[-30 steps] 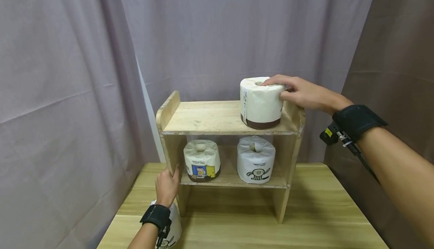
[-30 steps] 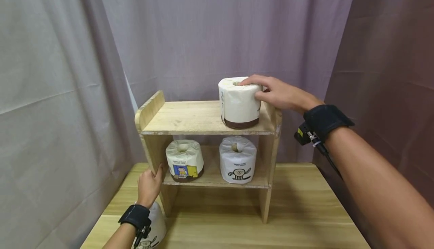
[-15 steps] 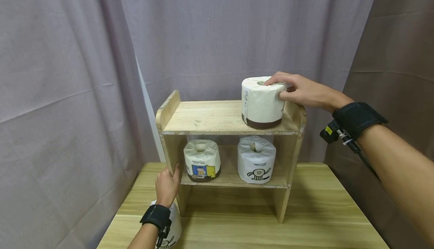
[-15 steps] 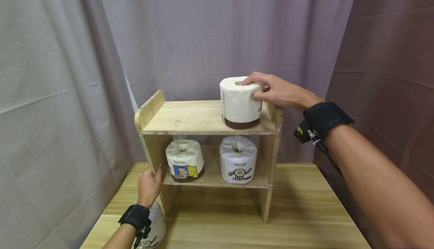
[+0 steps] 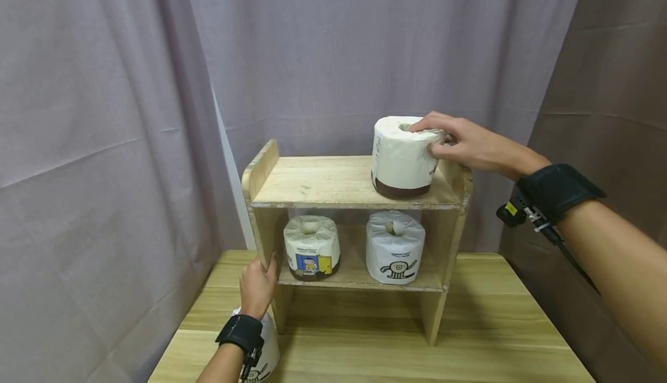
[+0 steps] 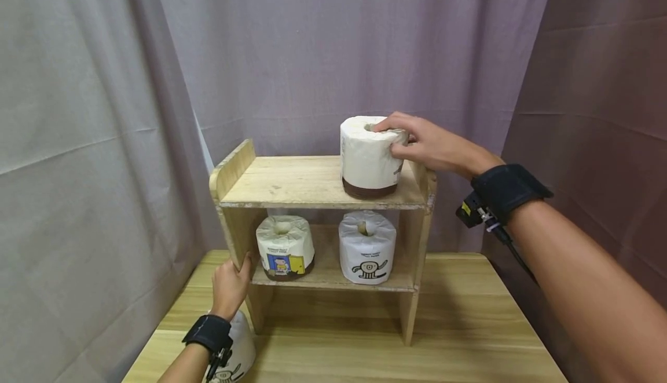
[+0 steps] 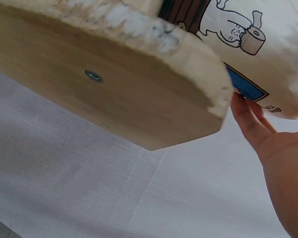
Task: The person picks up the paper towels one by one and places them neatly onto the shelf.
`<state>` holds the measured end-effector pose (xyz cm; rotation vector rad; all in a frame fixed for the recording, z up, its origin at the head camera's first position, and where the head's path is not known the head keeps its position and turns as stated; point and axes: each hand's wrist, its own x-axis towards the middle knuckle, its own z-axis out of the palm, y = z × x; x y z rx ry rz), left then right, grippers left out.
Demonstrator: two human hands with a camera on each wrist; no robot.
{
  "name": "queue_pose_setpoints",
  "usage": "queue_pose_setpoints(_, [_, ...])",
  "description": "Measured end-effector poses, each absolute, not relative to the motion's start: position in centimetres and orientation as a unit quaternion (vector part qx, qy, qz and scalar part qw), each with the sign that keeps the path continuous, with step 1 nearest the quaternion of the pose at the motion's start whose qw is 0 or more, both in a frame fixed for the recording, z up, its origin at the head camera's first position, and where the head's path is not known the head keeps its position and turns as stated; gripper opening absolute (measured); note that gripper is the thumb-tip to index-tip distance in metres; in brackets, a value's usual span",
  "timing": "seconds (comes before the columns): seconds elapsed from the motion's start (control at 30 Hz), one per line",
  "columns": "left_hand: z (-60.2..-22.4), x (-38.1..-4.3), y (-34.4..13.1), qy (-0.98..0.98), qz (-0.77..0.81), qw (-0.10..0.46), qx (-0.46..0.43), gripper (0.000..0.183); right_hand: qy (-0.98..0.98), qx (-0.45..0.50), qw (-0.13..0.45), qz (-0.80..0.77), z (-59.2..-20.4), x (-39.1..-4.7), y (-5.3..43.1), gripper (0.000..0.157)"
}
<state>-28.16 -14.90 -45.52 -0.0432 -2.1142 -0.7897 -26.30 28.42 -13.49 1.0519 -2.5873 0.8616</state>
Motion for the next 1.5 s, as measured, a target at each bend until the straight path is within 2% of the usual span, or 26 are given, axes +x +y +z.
queue_pose_setpoints(0.23, [-45.5,-28.4,-14.7,-0.848,-0.319,0.424,-0.014,0.031,-0.883,0.353,0.129,0.281,-13.2,-25.5,28.1,0.041])
queue_pose_setpoints(0.73, [-45.8,-28.9,-15.1,-0.849,-0.316,0.424,-0.018,0.037,-0.894,0.307,0.225,0.235,-13.1,-24.0,26.4,0.041])
queue_pose_setpoints(1.5, [-45.5,-29.1,-15.4,-0.859,-0.319,0.400,-0.026,0.037,-0.924,0.249,0.234,0.173,-12.1,-22.3,24.1,0.043])
